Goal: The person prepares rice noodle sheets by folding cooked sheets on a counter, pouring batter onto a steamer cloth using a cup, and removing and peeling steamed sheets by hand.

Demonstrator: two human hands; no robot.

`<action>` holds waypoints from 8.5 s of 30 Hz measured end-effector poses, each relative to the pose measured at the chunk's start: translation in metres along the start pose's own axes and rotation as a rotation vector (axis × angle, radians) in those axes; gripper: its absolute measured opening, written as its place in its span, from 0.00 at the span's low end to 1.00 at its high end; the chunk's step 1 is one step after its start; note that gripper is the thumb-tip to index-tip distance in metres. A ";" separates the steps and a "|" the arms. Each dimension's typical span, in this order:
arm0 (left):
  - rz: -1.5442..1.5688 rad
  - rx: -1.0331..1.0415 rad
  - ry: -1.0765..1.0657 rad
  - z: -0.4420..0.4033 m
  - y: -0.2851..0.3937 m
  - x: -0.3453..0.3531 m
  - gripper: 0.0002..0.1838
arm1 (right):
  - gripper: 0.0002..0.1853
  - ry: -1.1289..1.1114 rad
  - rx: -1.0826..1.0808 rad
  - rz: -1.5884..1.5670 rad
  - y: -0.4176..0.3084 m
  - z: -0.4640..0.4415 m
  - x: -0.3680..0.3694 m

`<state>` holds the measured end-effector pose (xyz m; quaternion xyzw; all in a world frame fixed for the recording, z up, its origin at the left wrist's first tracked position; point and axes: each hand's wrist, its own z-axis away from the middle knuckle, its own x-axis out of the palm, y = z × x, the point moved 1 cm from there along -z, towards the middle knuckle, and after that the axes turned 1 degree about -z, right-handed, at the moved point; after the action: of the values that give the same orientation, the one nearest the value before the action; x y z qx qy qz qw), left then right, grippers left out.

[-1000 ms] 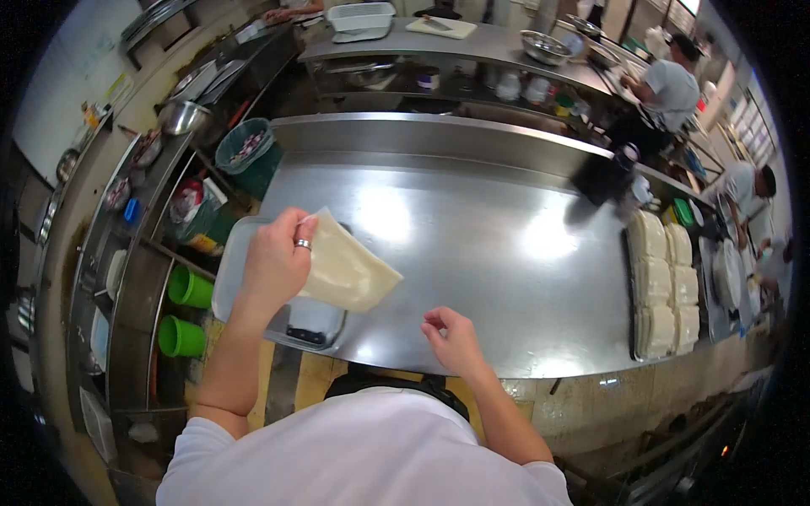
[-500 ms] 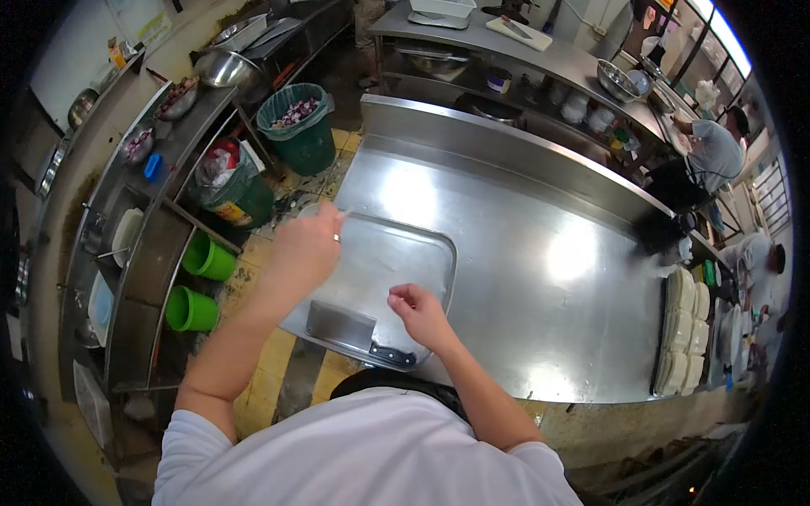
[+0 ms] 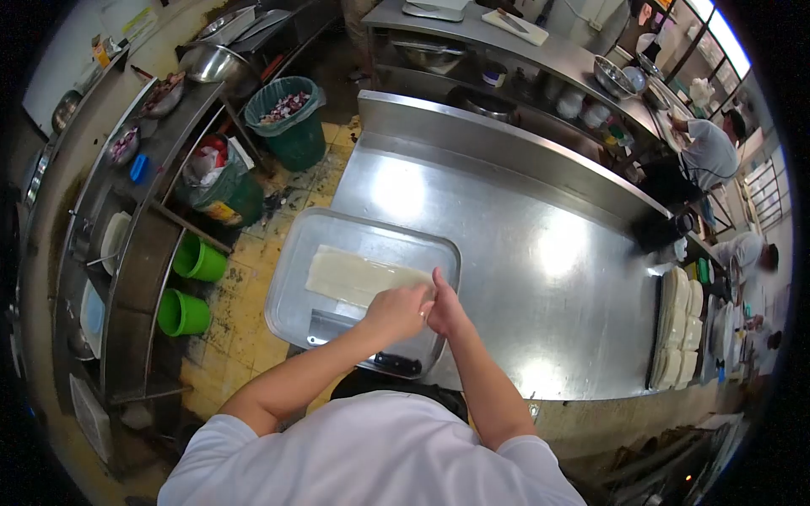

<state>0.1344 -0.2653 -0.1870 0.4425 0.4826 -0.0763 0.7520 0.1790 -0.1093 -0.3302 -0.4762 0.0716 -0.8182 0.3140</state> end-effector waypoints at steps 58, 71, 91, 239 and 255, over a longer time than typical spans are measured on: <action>-0.034 1.400 -1.147 0.339 0.588 0.431 0.18 | 0.13 2.199 -1.002 0.155 0.353 0.786 -0.124; 0.208 1.671 -1.467 0.380 0.786 0.557 0.13 | 0.18 2.584 -0.064 0.530 0.358 1.048 -0.161; 0.315 1.843 -1.392 0.428 0.867 0.662 0.14 | 0.11 2.094 0.798 0.384 0.354 1.116 -0.135; 0.550 1.901 -1.305 0.434 0.852 0.689 0.19 | 0.24 2.776 0.156 -0.443 0.320 0.978 -0.171; 0.679 1.672 -1.473 0.443 0.837 0.647 0.17 | 0.23 2.848 -0.455 -0.586 0.353 1.032 -0.179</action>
<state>1.2176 0.1094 -0.1418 0.7556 -0.4148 -0.4041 0.3063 1.2493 -0.0974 -0.0552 0.6782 0.3410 -0.5908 -0.2733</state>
